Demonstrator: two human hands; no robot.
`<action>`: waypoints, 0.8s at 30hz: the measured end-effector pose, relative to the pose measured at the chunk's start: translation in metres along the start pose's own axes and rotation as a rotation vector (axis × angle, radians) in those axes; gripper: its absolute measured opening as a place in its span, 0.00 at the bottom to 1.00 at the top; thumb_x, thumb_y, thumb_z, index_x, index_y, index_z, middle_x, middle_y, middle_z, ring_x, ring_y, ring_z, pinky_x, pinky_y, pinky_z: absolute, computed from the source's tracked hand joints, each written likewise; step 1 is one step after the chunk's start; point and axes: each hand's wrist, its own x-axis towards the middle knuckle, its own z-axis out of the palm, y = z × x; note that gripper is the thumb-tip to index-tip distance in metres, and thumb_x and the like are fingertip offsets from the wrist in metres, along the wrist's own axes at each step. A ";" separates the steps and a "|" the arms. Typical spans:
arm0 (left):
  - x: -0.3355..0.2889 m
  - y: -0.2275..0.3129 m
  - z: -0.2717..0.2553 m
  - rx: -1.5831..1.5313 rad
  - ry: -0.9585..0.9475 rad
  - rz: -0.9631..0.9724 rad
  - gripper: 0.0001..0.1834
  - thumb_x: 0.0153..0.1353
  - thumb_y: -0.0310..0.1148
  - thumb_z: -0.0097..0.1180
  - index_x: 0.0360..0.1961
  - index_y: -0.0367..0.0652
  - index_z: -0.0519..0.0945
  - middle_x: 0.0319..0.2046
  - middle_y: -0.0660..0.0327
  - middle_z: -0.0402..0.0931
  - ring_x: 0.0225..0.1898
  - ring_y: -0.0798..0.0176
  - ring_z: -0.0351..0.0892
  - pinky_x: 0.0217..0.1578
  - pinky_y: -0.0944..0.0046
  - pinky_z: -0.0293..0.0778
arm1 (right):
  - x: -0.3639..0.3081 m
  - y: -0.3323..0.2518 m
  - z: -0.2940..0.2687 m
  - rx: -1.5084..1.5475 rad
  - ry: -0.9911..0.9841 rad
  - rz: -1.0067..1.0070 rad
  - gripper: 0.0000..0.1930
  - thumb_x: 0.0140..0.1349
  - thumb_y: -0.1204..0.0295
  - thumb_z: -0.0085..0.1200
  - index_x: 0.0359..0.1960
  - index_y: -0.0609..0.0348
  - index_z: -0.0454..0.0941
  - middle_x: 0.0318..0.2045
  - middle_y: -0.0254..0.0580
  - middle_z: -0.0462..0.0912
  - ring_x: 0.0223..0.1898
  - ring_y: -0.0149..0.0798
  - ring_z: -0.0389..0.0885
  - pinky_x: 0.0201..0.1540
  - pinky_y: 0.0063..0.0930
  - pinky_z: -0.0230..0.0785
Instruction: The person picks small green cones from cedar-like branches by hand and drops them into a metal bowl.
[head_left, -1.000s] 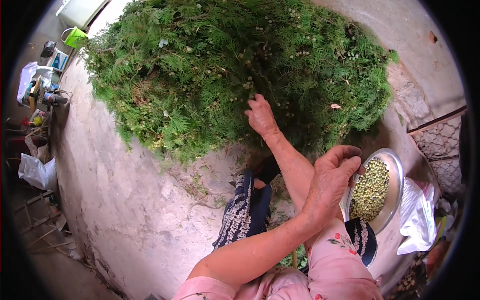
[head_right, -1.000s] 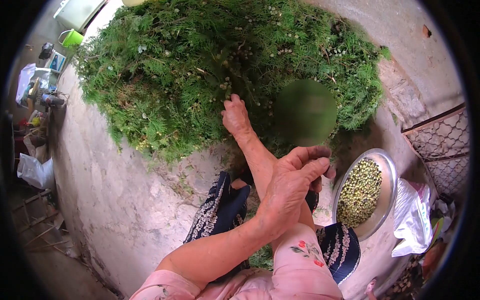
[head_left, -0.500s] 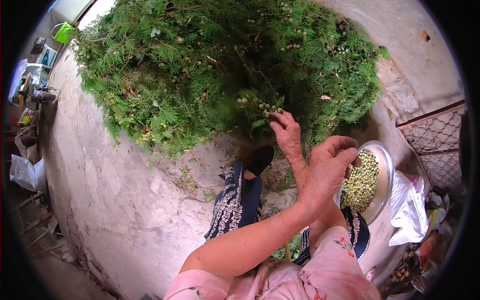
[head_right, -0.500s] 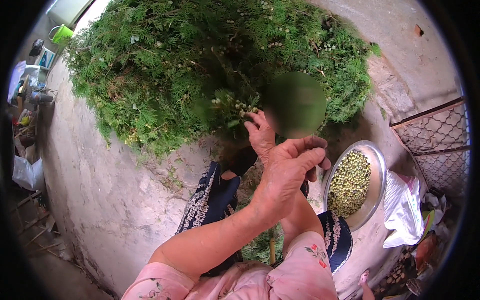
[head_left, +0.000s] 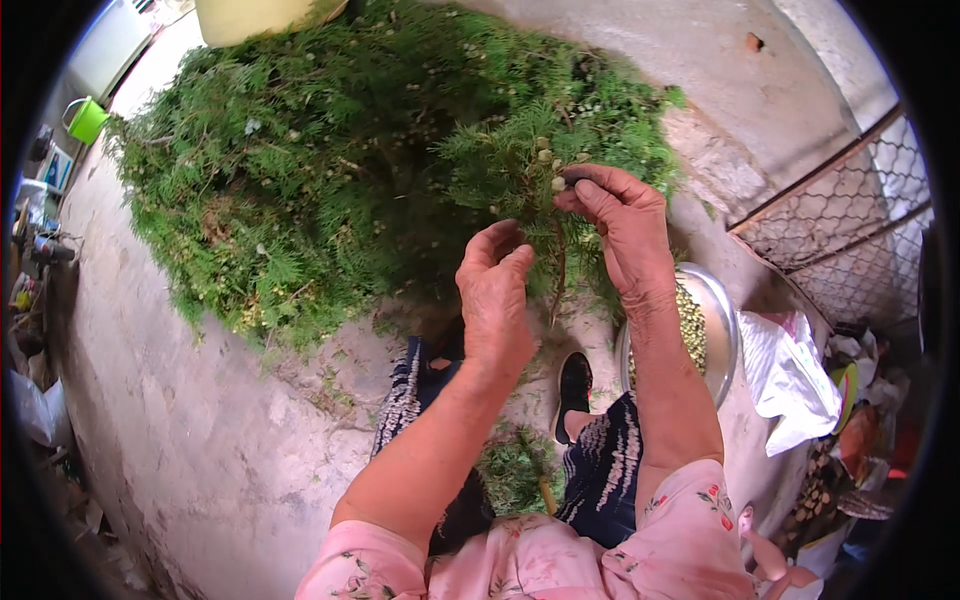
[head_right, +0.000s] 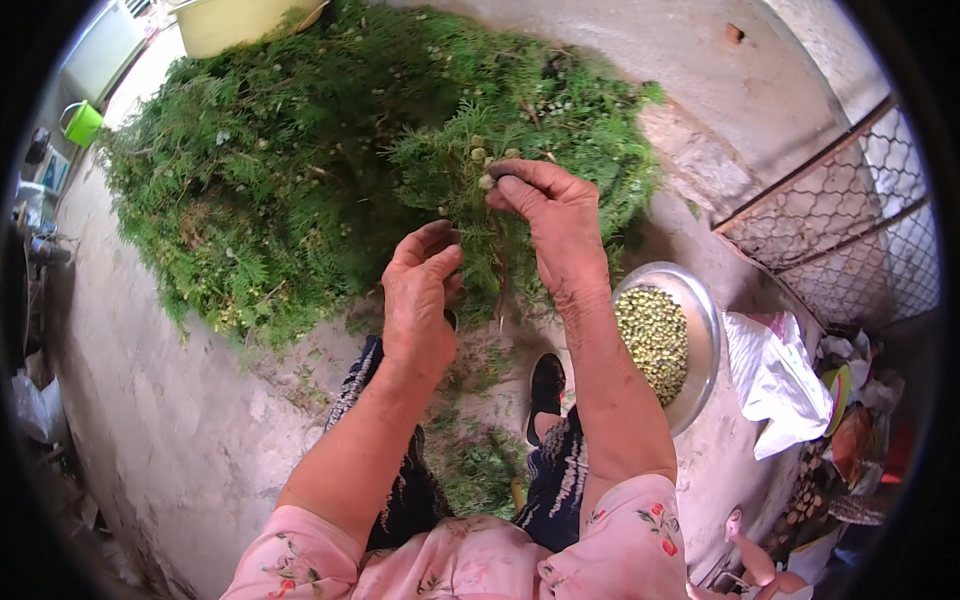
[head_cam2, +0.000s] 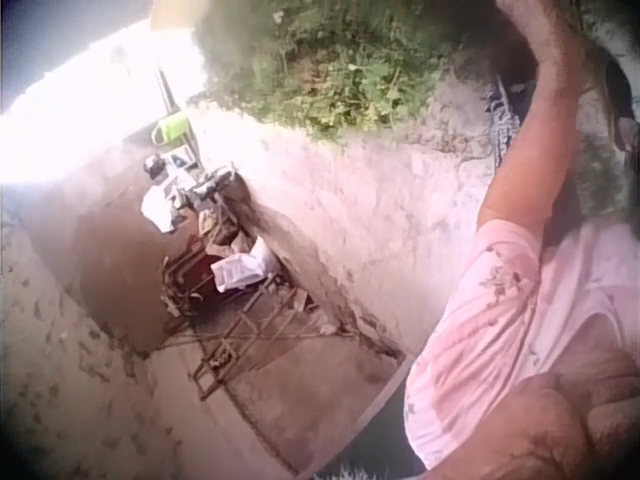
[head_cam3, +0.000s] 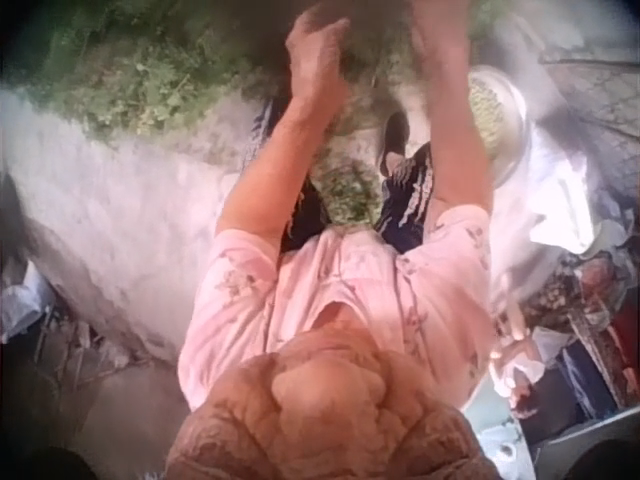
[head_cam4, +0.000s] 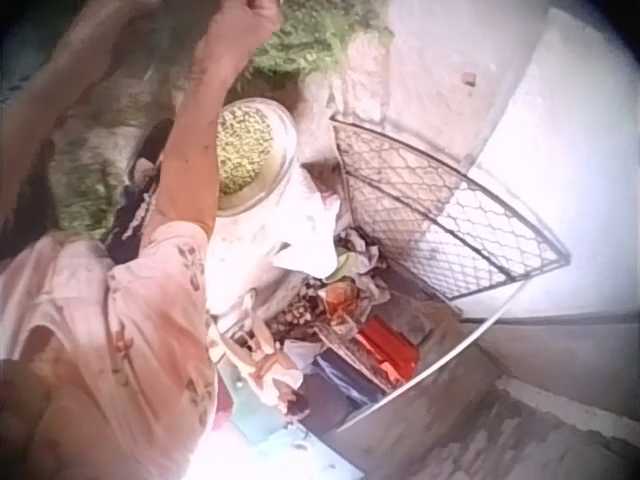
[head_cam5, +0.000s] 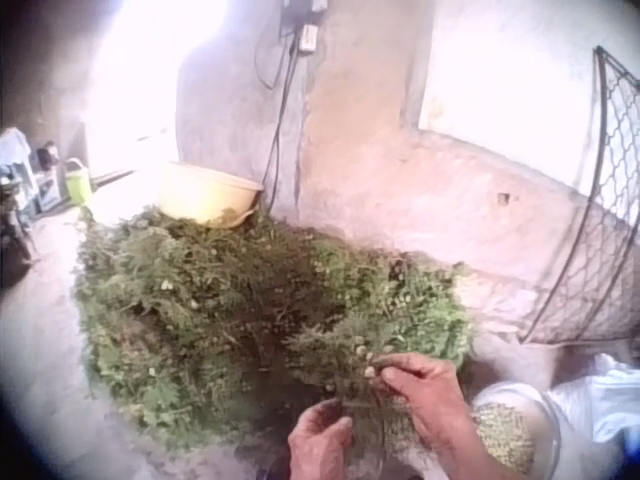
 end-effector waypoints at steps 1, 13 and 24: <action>0.000 -0.003 0.002 0.093 -0.078 0.039 0.21 0.50 0.24 0.51 0.48 0.35 0.68 0.41 0.58 0.71 0.39 0.66 0.69 0.40 0.70 0.65 | -0.006 -0.010 -0.001 -0.049 -0.002 0.000 0.09 0.54 0.79 0.51 0.38 0.67 0.76 0.33 0.41 0.79 0.32 0.33 0.78 0.39 0.23 0.71; -0.021 -0.029 0.042 0.075 -0.454 0.109 0.26 0.53 0.31 0.51 0.53 0.37 0.62 0.42 0.56 0.70 0.42 0.65 0.69 0.44 0.66 0.67 | -0.104 -0.032 0.017 -0.748 -0.007 -0.398 0.12 0.51 0.78 0.53 0.39 0.64 0.74 0.44 0.49 0.72 0.41 0.44 0.75 0.44 0.26 0.67; -0.014 -0.033 0.050 0.609 -0.478 0.271 0.19 0.60 0.37 0.42 0.47 0.36 0.70 0.41 0.59 0.72 0.42 0.66 0.71 0.45 0.64 0.68 | -0.115 -0.083 -0.038 -0.645 0.293 -0.532 0.08 0.57 0.80 0.47 0.38 0.69 0.75 0.27 0.41 0.77 0.24 0.27 0.75 0.26 0.16 0.69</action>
